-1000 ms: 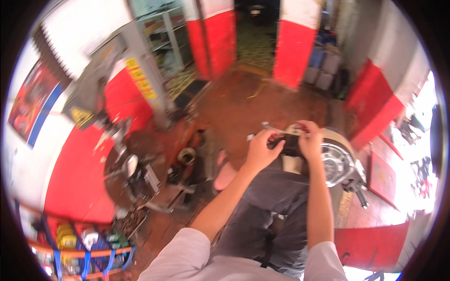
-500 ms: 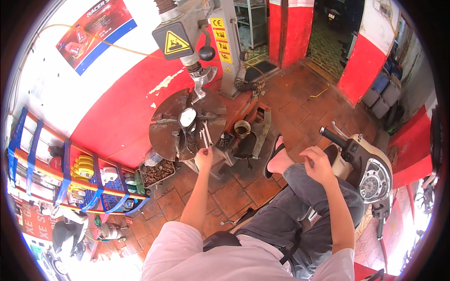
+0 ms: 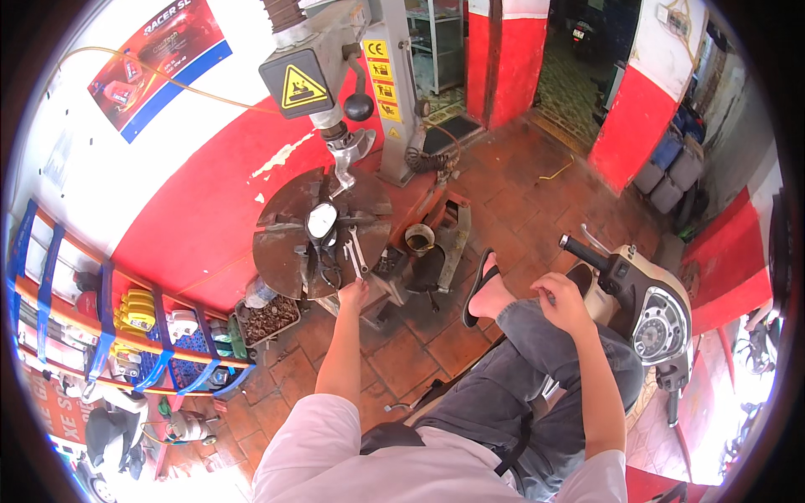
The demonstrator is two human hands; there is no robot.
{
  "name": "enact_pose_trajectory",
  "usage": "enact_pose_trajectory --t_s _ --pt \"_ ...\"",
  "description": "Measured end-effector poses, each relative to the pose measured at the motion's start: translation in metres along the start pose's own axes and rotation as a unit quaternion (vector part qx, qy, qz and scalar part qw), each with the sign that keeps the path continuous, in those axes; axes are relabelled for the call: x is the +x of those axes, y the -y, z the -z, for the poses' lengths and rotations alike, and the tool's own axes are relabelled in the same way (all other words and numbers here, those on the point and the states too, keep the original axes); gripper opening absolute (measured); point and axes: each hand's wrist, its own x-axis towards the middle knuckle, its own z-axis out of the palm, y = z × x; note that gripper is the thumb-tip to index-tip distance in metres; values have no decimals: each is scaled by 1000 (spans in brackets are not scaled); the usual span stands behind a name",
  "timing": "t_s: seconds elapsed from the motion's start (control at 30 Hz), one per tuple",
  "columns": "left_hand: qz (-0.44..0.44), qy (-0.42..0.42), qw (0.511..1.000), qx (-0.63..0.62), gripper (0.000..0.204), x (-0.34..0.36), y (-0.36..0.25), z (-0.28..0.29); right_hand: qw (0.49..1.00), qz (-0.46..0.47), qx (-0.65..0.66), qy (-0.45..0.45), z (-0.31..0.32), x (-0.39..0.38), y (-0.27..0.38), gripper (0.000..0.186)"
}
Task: The person uses a wrench to tighten or loosen bolts on a scooter's handlebars and then attaches a side mirror by hand.
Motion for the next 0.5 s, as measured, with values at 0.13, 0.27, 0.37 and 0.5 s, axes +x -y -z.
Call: enact_pose_trajectory --t_s 0.13,0.27,0.37,0.5 --pt "-10 6 998 -60 18 -14 -10 -15 1000 -13 13 -17 4 -4 1 15" --pt "-130 44 989 -56 24 -51 -18 -8 999 14 -24 -28 8 -1 6 15" --pt "-156 98 982 -25 29 -137 -29 -44 1000 -20 10 -11 8 -3 5 24" --pt "-185 239 953 -4 25 -281 -52 -123 981 -85 172 -11 -21 -8 0 39"
